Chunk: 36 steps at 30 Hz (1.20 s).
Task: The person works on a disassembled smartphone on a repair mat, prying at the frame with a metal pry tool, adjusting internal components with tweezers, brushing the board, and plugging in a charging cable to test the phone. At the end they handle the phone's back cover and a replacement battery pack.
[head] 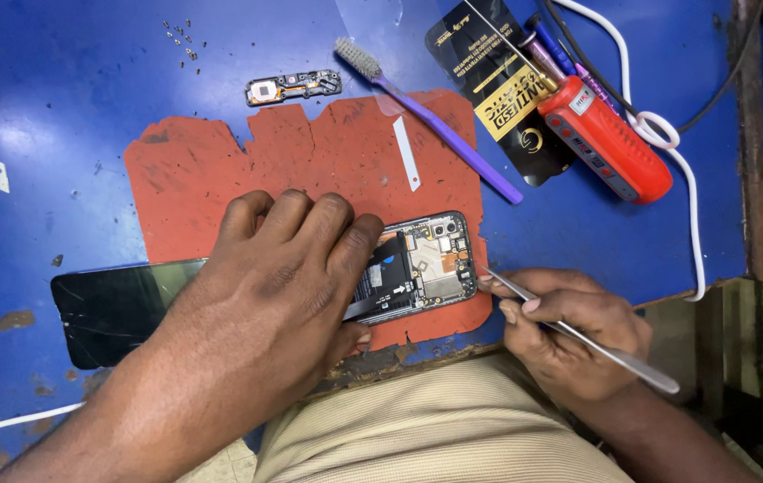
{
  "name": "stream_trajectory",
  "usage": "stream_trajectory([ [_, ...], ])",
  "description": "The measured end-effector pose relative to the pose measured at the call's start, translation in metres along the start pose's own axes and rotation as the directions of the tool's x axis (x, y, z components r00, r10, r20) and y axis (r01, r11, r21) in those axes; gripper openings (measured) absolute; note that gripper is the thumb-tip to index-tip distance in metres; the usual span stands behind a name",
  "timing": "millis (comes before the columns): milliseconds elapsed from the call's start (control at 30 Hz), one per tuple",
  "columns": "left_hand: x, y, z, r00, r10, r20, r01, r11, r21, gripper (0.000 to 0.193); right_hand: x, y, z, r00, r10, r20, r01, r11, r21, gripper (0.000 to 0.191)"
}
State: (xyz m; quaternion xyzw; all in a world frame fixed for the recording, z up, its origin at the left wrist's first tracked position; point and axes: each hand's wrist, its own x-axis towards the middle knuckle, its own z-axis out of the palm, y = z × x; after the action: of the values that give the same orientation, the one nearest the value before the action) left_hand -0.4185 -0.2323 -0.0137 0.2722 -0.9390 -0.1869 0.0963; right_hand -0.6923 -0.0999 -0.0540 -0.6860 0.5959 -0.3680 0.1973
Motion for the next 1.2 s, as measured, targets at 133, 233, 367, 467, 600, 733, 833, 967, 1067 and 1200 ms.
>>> stream_trajectory([
  [133, 0.001, -0.001, 0.001, 1.000, 0.002, -0.009, -0.002, 1.000, -0.015, 0.083, 0.003, -0.003, 0.001, 0.999, -0.045, 0.017, 0.046, 0.999, -0.019, 0.030],
  [233, 0.000, 0.000, 0.001, 1.000, 0.007, -0.016, -0.007, 1.000, -0.015, 0.083, 0.001, -0.003, 0.003, 1.000, 0.010, 0.027, -0.011, 1.000, 0.018, 0.025],
  [367, -0.001, 0.002, 0.002, 1.000, 0.000, -0.010, 0.000, 1.000, -0.016, 0.083, -0.002, 0.000, 0.004, 0.998, 0.068, 0.004, -0.068, 0.991, 0.118, 0.024],
  [467, -0.002, 0.002, 0.001, 1.000, 0.004, -0.015, -0.004, 1.000, -0.005, 0.082, -0.003, 0.001, 0.002, 0.998, 0.065, -0.007, -0.063, 0.987, 0.149, 0.026],
  [600, -0.002, 0.001, 0.002, 1.000, 0.010, -0.011, -0.010, 1.000, 0.002, 0.083, -0.001, 0.000, 0.002, 1.000, 0.025, 0.003, -0.026, 0.999, 0.038, 0.030],
  [733, -0.003, 0.001, 0.003, 1.000, 0.013, -0.013, -0.013, 1.000, 0.001, 0.084, 0.001, -0.002, 0.006, 1.000, 0.027, 0.000, -0.027, 0.998, 0.061, 0.029],
  [833, -0.003, 0.001, 0.003, 1.000, 0.013, -0.017, -0.013, 1.000, 0.012, 0.085, 0.003, -0.002, 0.005, 0.998, 0.063, 0.006, -0.063, 0.988, 0.141, 0.028],
  [967, -0.003, 0.002, 0.003, 1.000, 0.015, -0.018, -0.015, 1.000, 0.015, 0.086, 0.005, -0.003, 0.003, 0.998, 0.058, 0.006, -0.058, 0.992, 0.110, 0.028],
  [1067, -0.003, 0.002, 0.003, 1.000, 0.010, -0.001, -0.010, 1.000, 0.022, 0.086, 0.007, -0.005, 0.003, 0.999, 0.030, 0.013, -0.031, 0.996, 0.078, 0.028],
  [1200, -0.005, 0.000, 0.002, 1.000, 0.022, -0.015, -0.022, 0.999, 0.035, 0.085, 0.011, -0.006, 0.006, 0.999, 0.031, 0.020, -0.032, 0.998, 0.060, 0.027],
])
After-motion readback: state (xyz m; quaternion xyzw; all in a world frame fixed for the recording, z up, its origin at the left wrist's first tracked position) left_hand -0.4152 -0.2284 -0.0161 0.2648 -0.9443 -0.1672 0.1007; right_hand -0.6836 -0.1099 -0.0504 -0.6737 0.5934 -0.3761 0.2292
